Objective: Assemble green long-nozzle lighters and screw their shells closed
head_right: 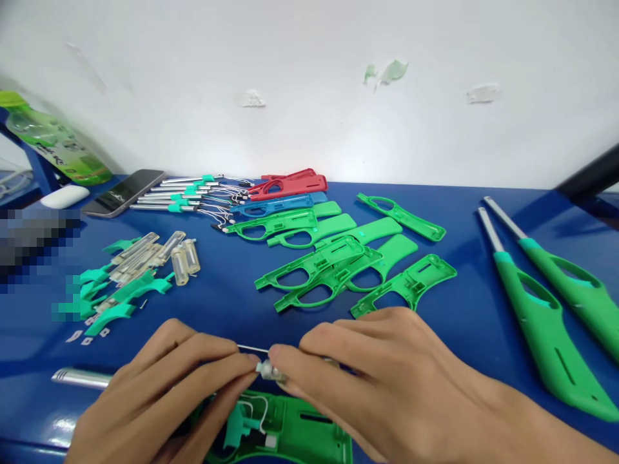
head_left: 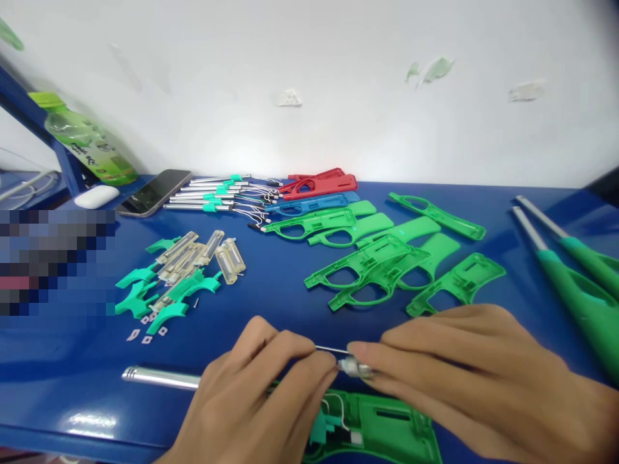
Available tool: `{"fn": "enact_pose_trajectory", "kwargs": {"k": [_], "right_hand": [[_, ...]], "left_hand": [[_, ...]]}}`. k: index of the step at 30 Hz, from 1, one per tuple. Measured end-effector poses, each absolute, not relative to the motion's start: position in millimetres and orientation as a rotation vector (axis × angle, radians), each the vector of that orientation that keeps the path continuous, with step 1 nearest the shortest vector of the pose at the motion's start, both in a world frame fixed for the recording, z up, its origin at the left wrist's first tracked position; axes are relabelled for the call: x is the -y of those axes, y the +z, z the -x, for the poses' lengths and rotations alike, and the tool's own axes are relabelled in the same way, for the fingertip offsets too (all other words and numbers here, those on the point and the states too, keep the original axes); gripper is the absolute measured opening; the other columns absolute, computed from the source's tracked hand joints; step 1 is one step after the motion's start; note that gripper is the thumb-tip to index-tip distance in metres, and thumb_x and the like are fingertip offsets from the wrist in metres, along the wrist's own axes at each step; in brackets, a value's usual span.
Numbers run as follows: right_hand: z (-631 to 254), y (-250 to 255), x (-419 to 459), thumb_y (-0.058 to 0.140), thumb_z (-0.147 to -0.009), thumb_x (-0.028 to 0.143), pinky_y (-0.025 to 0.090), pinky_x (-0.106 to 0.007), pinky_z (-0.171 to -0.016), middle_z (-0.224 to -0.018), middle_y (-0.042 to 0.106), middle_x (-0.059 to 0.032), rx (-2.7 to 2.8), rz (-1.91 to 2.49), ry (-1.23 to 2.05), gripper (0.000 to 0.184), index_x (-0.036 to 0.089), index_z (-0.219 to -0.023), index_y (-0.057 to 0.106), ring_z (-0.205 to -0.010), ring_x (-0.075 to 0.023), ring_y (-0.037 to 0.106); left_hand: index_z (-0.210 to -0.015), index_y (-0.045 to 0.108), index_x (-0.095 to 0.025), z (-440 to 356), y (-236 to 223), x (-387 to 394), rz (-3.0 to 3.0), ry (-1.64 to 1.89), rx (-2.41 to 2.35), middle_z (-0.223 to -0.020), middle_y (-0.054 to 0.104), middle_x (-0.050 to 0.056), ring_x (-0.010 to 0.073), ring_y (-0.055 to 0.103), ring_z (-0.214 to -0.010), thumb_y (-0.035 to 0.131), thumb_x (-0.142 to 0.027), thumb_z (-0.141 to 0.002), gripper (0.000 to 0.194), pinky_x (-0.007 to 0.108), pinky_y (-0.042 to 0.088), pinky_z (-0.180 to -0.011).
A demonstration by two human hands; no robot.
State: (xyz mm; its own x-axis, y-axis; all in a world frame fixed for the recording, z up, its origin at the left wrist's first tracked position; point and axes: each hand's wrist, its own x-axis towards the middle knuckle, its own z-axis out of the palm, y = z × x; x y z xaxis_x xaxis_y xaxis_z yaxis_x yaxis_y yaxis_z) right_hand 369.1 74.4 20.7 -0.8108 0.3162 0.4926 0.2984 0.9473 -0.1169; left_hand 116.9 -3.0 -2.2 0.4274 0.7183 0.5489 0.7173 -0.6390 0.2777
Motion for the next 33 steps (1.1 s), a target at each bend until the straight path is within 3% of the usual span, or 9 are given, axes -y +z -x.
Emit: {"fn": "enact_pose_trajectory", "kwargs": {"k": [6, 13, 20, 33], "right_hand": [[-370, 22, -78, 0.040, -0.116, 0.025, 0.048, -0.029, -0.055, -0.090, 0.077, 0.0046, 2.579, 0.446, -0.005, 0.025, 0.022, -0.123, 0.064, -0.065, -0.0094, 0.069], [-373, 18, -78, 0.044, -0.115, 0.021, 0.047, -0.029, -0.055, -0.095, 0.077, 0.0061, 2.590, 0.419, 0.003, 0.024, 0.025, -0.124, 0.065, -0.062, -0.0085, 0.066], [-373, 25, -78, 0.025, -0.118, 0.020, 0.047, -0.030, -0.053, -0.094, 0.078, 0.0057, 2.638, 0.372, 0.044, 0.041, 0.025, -0.122, 0.066, -0.060, -0.0080, 0.065], [-373, 16, -75, 0.034, -0.117, 0.022, 0.050, -0.028, -0.057, -0.097, 0.077, 0.0069, 2.592, 0.388, 0.098, 0.031, 0.024, -0.123, 0.064, -0.062, -0.0076, 0.065]], "left_hand": [[-0.106, 0.071, -0.016, -118, -2, 2, -2.579, 1.085, -1.376, -0.093, 0.073, 0.001, 0.0159, 0.055, -0.078, 0.061, -0.008, -0.103, 0.013, 0.033, 0.046, -0.067], [-0.105, 0.067, -0.015, -119, -6, -1, -2.617, 1.125, -1.302, -0.090, 0.075, -0.001, 0.0137, 0.058, -0.076, 0.054, -0.006, -0.106, 0.016, 0.035, 0.045, -0.069], [-0.106, 0.067, -0.017, -119, 2, 3, -2.613, 1.061, -1.316, -0.087, 0.075, -0.003, 0.0137, 0.058, -0.073, 0.054, -0.008, -0.107, 0.015, 0.036, 0.044, -0.066], [-0.097, 0.063, -0.018, -118, -5, 1, -2.639, 1.080, -1.304, -0.083, 0.072, -0.002, 0.0139, 0.060, -0.072, 0.051, -0.008, -0.107, 0.019, 0.035, 0.045, -0.069]]}}
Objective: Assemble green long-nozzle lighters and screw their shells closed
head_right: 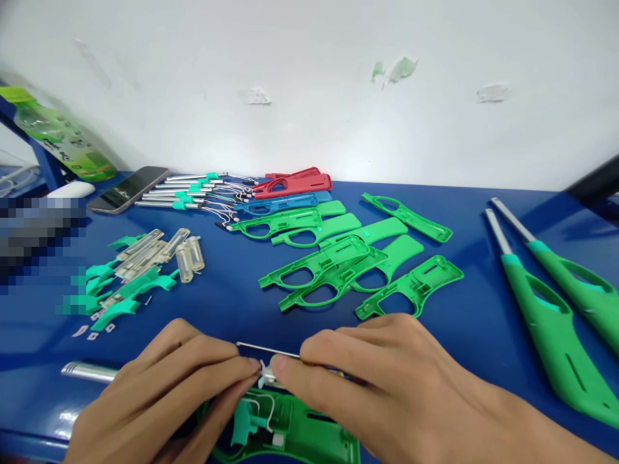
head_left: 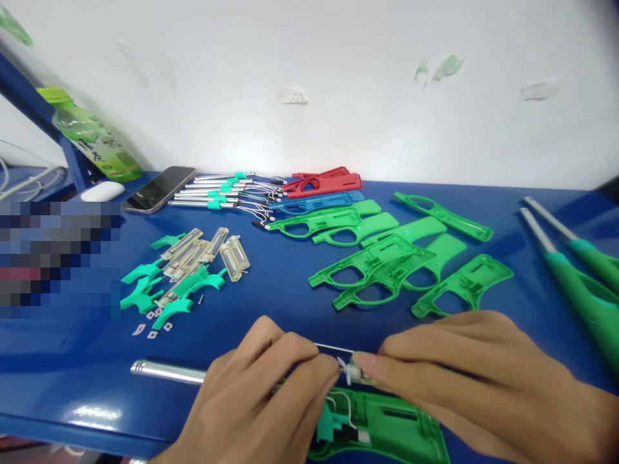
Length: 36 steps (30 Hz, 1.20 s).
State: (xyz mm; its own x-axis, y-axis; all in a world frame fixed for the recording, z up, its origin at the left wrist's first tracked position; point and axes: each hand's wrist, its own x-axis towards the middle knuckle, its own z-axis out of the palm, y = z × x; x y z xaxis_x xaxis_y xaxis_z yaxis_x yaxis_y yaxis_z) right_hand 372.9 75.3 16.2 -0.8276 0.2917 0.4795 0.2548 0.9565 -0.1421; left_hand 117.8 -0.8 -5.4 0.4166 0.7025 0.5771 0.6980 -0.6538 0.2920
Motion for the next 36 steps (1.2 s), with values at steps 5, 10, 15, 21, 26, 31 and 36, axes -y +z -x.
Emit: {"fn": "enact_pose_trajectory", "kwargs": {"k": [5, 10, 15, 21, 26, 31, 36], "right_hand": [[-373, 15, -76, 0.038, -0.116, 0.019, 0.049, -0.027, -0.055, -0.098, 0.078, 0.0056, 2.559, 0.390, 0.180, 0.030, 0.023, -0.126, 0.066, -0.062, -0.0077, 0.065], [-373, 14, -75, 0.038, -0.114, 0.016, 0.050, -0.027, -0.053, -0.094, 0.077, 0.0033, 2.548, 0.380, 0.231, 0.033, 0.022, -0.129, 0.066, -0.062, -0.0097, 0.066], [-370, 18, -74, 0.037, -0.115, 0.018, 0.049, -0.027, -0.053, -0.095, 0.079, 0.0033, 2.550, 0.391, 0.216, 0.031, 0.022, -0.126, 0.065, -0.059, -0.0097, 0.065], [-368, 19, -74, 0.041, -0.115, 0.021, 0.050, -0.028, -0.053, -0.084, 0.077, 0.0033, 2.495, 0.411, 0.123, 0.026, 0.021, -0.120, 0.067, -0.064, -0.0107, 0.070], [-369, 14, -74, 0.051, -0.111, 0.021, 0.052, -0.028, -0.052, -0.090, 0.080, 0.0004, 2.461, 0.422, 0.103, 0.021, 0.017, -0.122, 0.069, -0.067, -0.0118, 0.073], [-366, 16, -74, 0.051, -0.111, 0.021, 0.052, -0.029, -0.049, -0.083, 0.078, 0.0019, 2.458, 0.421, 0.131, 0.021, 0.018, -0.122, 0.069, -0.062, -0.0130, 0.072], [-368, 19, -73, 0.046, -0.112, 0.019, 0.052, -0.030, -0.050, -0.080, 0.077, 0.0026, 2.494, 0.420, 0.140, 0.024, 0.020, -0.122, 0.068, -0.059, -0.0129, 0.070]], "left_hand": [[-0.098, 0.068, -0.016, -116, -2, 5, -2.631, 0.980, -1.327, -0.084, 0.073, 0.000, 0.0149, 0.061, -0.075, 0.056, -0.004, -0.103, 0.018, 0.035, 0.047, -0.070], [-0.100, 0.069, -0.015, -115, 1, 6, -2.636, 0.979, -1.312, -0.086, 0.073, 0.001, 0.0152, 0.061, -0.075, 0.057, -0.001, -0.100, 0.018, 0.035, 0.049, -0.070], [-0.100, 0.069, -0.014, -117, 3, 3, -2.623, 0.990, -1.315, -0.087, 0.074, 0.001, 0.0151, 0.062, -0.076, 0.056, 0.000, -0.100, 0.019, 0.035, 0.049, -0.070], [-0.104, 0.066, -0.016, -123, 8, 1, -2.604, 1.028, -1.359, -0.089, 0.075, -0.003, 0.0132, 0.062, -0.077, 0.056, -0.005, -0.105, 0.015, 0.035, 0.047, -0.071], [-0.108, 0.068, -0.016, -122, 3, 2, -2.593, 1.088, -1.401, -0.096, 0.076, -0.001, 0.0144, 0.061, -0.083, 0.061, -0.008, -0.104, 0.012, 0.034, 0.047, -0.072], [-0.109, 0.068, -0.016, -121, 1, -1, -2.623, 1.056, -1.380, -0.093, 0.075, 0.000, 0.0154, 0.062, -0.082, 0.058, -0.009, -0.105, 0.014, 0.034, 0.047, -0.070], [-0.105, 0.067, -0.016, -123, 2, 3, -2.635, 1.084, -1.355, -0.091, 0.074, 0.000, 0.0152, 0.062, -0.082, 0.058, -0.007, -0.105, 0.013, 0.035, 0.048, -0.073]]}}
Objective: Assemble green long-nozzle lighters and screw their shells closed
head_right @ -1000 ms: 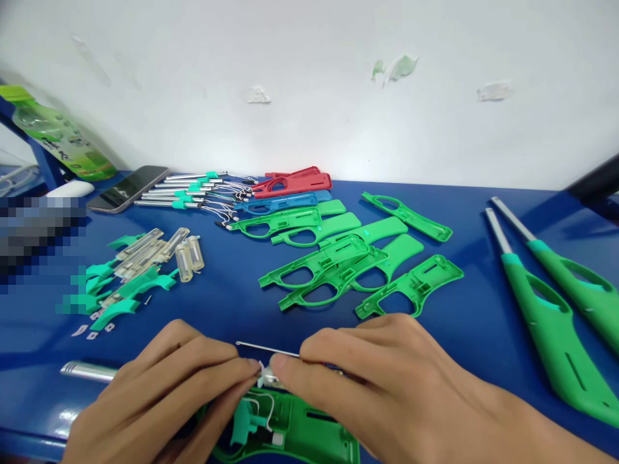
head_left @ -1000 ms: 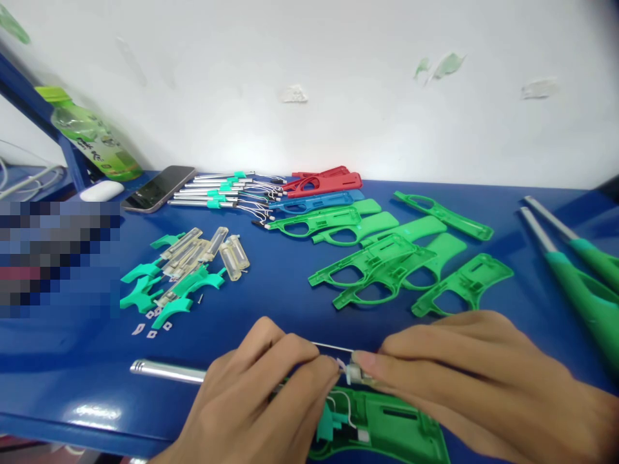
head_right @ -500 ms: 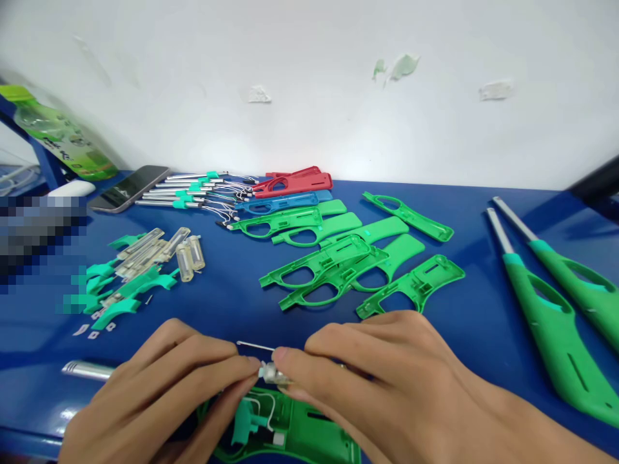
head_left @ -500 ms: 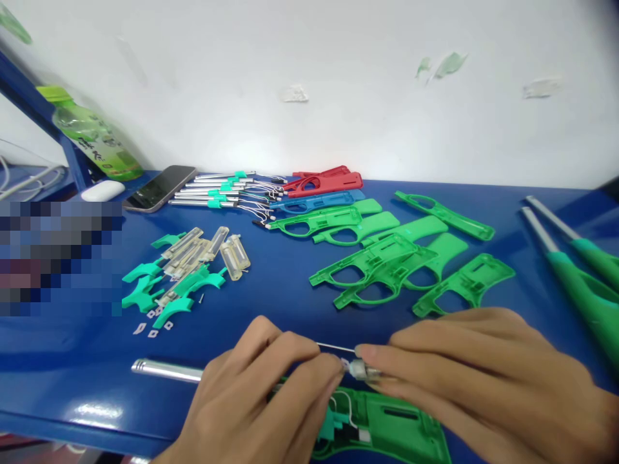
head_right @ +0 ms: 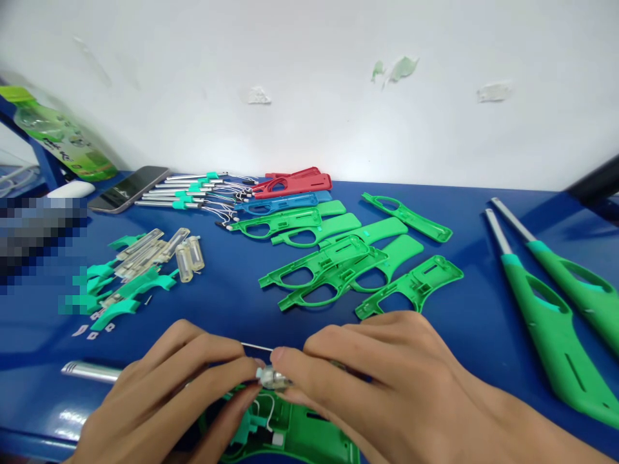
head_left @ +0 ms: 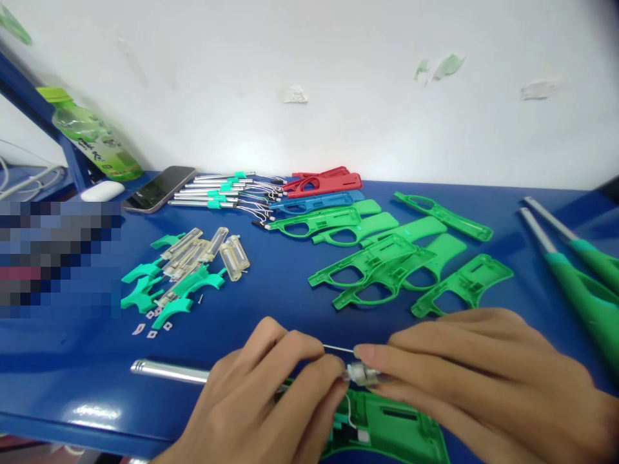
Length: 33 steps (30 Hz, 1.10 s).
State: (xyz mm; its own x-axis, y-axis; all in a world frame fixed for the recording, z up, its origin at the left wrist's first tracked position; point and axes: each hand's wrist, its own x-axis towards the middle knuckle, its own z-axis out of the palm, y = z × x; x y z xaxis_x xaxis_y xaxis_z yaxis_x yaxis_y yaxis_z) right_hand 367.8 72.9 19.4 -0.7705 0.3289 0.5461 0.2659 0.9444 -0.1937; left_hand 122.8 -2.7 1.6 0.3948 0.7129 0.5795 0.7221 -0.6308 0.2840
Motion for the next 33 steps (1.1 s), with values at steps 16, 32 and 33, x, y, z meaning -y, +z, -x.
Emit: {"fn": "enact_pose_trajectory", "kwargs": {"k": [16, 32, 33], "right_hand": [[-374, 15, -74, 0.051, -0.109, 0.017, 0.052, -0.028, -0.050, -0.086, 0.078, 0.0026, 2.520, 0.427, 0.093, 0.026, 0.020, -0.127, 0.069, -0.063, -0.0120, 0.071], [-371, 9, -66, 0.061, -0.107, 0.017, 0.057, -0.033, -0.061, -0.099, 0.081, 0.0019, 2.458, 0.431, 0.081, 0.025, 0.017, -0.130, 0.069, -0.073, -0.0139, 0.075], [-371, 9, -66, 0.061, -0.106, 0.016, 0.057, -0.032, -0.062, -0.099, 0.081, 0.0020, 2.452, 0.433, 0.083, 0.025, 0.017, -0.130, 0.069, -0.073, -0.0138, 0.075]], "left_hand": [[-0.105, 0.075, -0.021, -117, 3, 1, 2.562, -1.157, 1.487, -0.090, 0.075, 0.000, 0.0154, 0.059, -0.076, 0.063, -0.011, -0.102, 0.016, 0.029, 0.055, -0.070], [-0.105, 0.070, -0.015, -117, 3, 4, 2.636, -1.062, 1.366, -0.087, 0.074, 0.001, 0.0145, 0.063, -0.076, 0.055, -0.004, -0.103, 0.019, 0.033, 0.052, -0.070], [-0.105, 0.070, -0.015, -117, 2, 4, 2.631, -1.072, 1.358, -0.087, 0.074, 0.001, 0.0145, 0.063, -0.076, 0.055, -0.004, -0.103, 0.019, 0.033, 0.052, -0.069]]}}
